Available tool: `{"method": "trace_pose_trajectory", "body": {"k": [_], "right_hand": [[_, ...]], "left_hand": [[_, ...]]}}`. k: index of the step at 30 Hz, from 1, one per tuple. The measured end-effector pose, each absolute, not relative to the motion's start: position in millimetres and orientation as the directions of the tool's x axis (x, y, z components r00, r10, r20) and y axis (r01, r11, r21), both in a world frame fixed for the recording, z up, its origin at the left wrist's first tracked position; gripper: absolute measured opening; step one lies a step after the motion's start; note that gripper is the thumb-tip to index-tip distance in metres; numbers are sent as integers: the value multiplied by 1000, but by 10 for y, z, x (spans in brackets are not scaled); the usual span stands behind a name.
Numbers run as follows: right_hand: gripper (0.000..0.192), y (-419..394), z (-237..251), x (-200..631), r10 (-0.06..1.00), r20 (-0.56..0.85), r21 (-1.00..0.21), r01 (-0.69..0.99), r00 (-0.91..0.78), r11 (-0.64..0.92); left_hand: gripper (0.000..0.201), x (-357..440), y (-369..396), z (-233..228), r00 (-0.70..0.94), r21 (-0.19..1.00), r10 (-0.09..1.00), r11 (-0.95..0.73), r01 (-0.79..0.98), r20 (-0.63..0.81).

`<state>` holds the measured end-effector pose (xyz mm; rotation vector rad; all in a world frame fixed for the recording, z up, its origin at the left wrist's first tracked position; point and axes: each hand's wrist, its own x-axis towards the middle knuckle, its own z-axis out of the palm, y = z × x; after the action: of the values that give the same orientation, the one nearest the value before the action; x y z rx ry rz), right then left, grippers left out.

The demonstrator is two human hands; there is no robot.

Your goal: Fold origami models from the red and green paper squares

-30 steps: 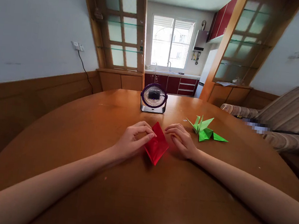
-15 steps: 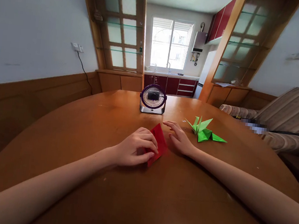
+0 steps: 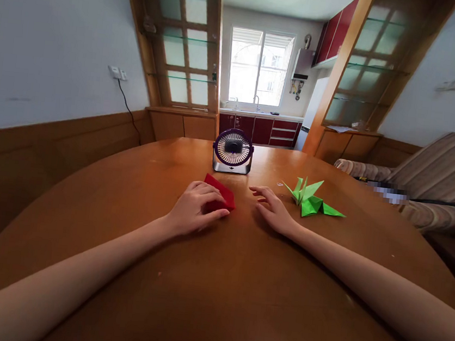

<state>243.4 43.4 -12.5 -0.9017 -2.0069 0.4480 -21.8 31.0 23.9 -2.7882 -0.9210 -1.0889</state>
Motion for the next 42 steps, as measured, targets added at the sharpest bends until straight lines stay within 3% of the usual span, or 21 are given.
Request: {"method": "trace_pose_trajectory", "body": {"k": [4,10,14,20,24,28,35,42], "right_hand": [[50,441,-128,2424,734,575,-607,414,-361,679],[47,441,-127,2416,737,573,-619,401,-358,676],[45,435,-133,2412,741,570,-635,382,-355,671],[44,436,-128,2416,742,574,-647,364,-346,670],[43,474,-151,2428,765,564,-679,354,-310,644],[42,521,-193,2438,794,549,-720,335,-262,608],[39,542,-186,2452,840,505,-772,332,-200,543],[40,583,-207,2469,847,502,-781,330,-173,530]], "left_hand": [[52,-121,237,157,568,168,522,-812,559,636],[15,-102,256,98,638,112,447,-862,494,627],[12,-163,291,112,605,140,425,-877,460,674],[6,-219,258,162,688,242,391,-920,308,612],[22,-192,255,139,662,139,338,-932,335,669],[5,-188,260,117,616,33,289,-919,392,732],[12,-358,405,75,564,-27,367,-821,570,740],[16,-440,499,43,596,15,372,-856,516,712]]}}
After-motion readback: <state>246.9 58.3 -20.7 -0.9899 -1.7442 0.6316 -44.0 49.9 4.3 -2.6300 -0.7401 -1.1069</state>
